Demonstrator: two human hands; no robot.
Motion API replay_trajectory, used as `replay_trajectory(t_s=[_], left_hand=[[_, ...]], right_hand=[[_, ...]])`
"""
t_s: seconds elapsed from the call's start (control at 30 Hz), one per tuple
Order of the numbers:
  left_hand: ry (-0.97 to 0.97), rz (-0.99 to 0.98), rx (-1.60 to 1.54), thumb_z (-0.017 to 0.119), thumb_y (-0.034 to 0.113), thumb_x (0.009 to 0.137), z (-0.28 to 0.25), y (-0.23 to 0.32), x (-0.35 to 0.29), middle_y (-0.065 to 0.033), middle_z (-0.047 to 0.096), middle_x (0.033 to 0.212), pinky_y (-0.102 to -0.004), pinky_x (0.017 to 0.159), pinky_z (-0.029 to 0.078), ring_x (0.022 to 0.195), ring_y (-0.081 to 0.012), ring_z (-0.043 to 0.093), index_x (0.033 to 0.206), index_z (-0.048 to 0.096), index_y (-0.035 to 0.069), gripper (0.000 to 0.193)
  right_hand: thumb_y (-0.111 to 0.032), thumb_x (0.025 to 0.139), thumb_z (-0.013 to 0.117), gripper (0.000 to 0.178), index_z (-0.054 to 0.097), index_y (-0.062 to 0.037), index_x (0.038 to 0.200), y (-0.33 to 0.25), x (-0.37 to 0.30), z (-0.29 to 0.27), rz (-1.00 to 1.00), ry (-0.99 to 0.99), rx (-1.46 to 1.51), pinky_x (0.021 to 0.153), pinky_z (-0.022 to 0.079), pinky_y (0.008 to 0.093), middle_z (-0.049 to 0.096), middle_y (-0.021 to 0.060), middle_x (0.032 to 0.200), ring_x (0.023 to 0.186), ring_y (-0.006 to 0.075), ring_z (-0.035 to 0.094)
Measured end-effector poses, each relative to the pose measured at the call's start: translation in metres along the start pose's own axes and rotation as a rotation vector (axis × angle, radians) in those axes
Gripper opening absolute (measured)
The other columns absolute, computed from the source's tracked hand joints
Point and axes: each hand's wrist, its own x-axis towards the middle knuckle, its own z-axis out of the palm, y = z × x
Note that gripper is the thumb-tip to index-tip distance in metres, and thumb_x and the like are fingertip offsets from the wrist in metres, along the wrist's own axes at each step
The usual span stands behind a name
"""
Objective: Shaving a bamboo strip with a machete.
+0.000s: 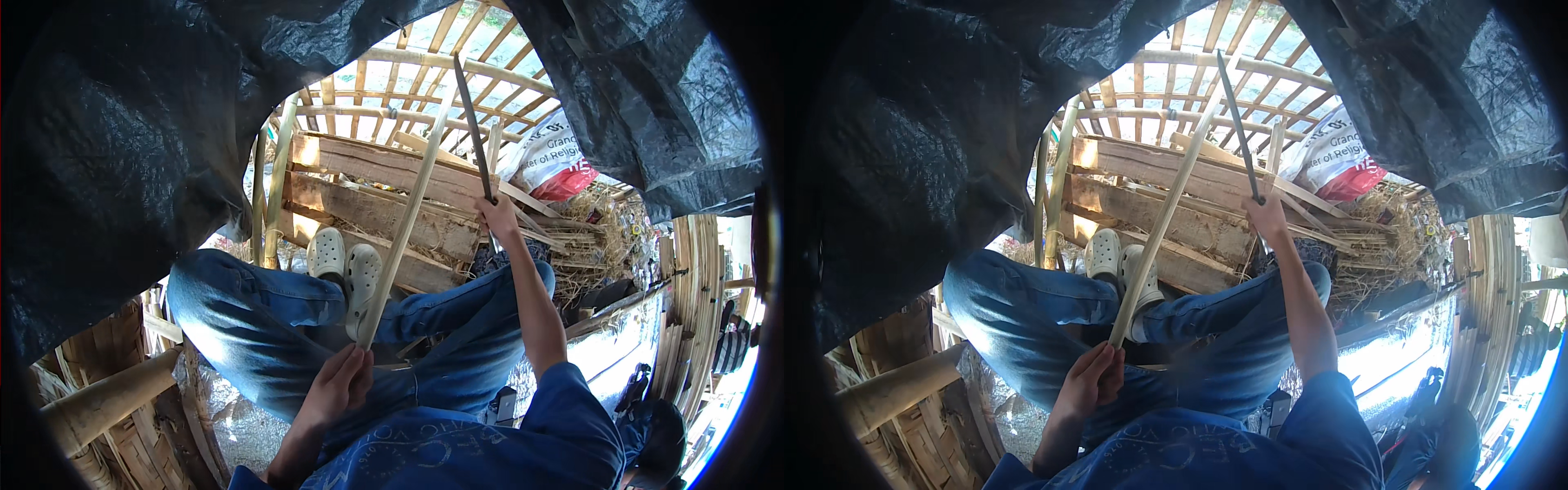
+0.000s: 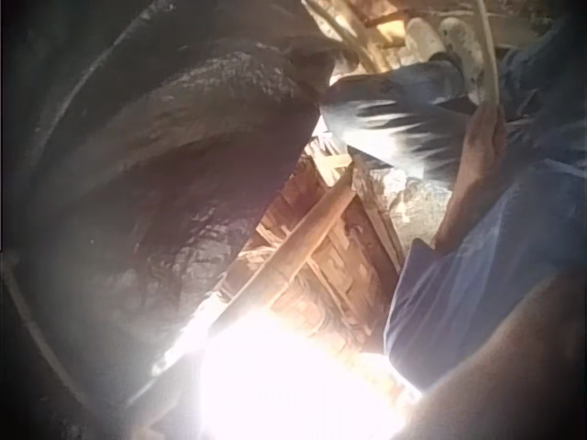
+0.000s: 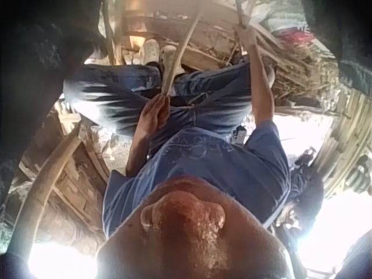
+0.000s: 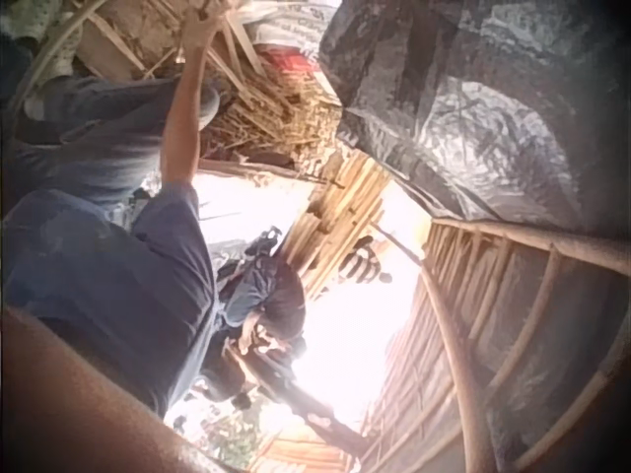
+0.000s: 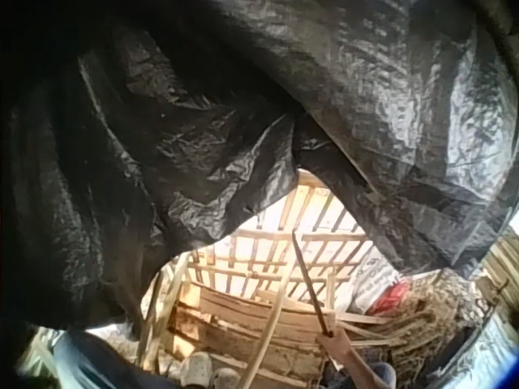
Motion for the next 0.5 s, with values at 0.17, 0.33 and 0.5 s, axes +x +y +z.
replay_trajectory(t_s=[0.17, 0.33, 0.5], left_hand=[[-0.009, -0.081, -0.020, 0.039, 0.029, 0.099, 0.018, -0.002, -0.028, 0.0030, 0.049, 0.065, -0.0191, 0.039, 0.022, 0.046, -0.0029, 0.034, 0.099, 0.051, 0.008, 0.024], [-0.099, 0.141, 0.254, 0.037, 0.024, 0.100, 0.051, -0.016, -0.018, -0.0073, 0.059, 0.079, -0.0203, 0.049, 0.036, 0.054, -0.0058, 0.045, 0.103, 0.048, 0.003, 0.023], [-0.258, 0.225, 0.556, 0.045, 0.021, 0.097, 0.058, -0.029, -0.011, -0.0075, 0.062, 0.084, -0.0255, 0.067, 0.045, 0.070, -0.0107, 0.057, 0.110, 0.051, 0.000, 0.025]], right_hand=[[-0.013, 0.083, 0.056, 0.018, 0.049, -0.0034, 0.070, -0.049, -0.103, 0.020, 0.148, -0.084, 0.512, 0.036, 0.034, 0.0258, 0.043, 0.0031, 0.051, 0.038, 0.0124, 0.043], [-0.013, 0.081, 0.061, 0.015, 0.051, -0.0015, 0.078, -0.071, -0.174, 0.063, 0.240, -0.160, 0.881, 0.037, 0.034, 0.0271, 0.042, 0.0031, 0.053, 0.037, 0.0123, 0.039], [-0.013, 0.079, 0.066, 0.017, 0.056, -0.0007, 0.073, -0.086, -0.209, 0.077, 0.207, -0.161, 0.803, 0.037, 0.030, 0.0238, 0.047, 0.0019, 0.052, 0.039, 0.0085, 0.040]])
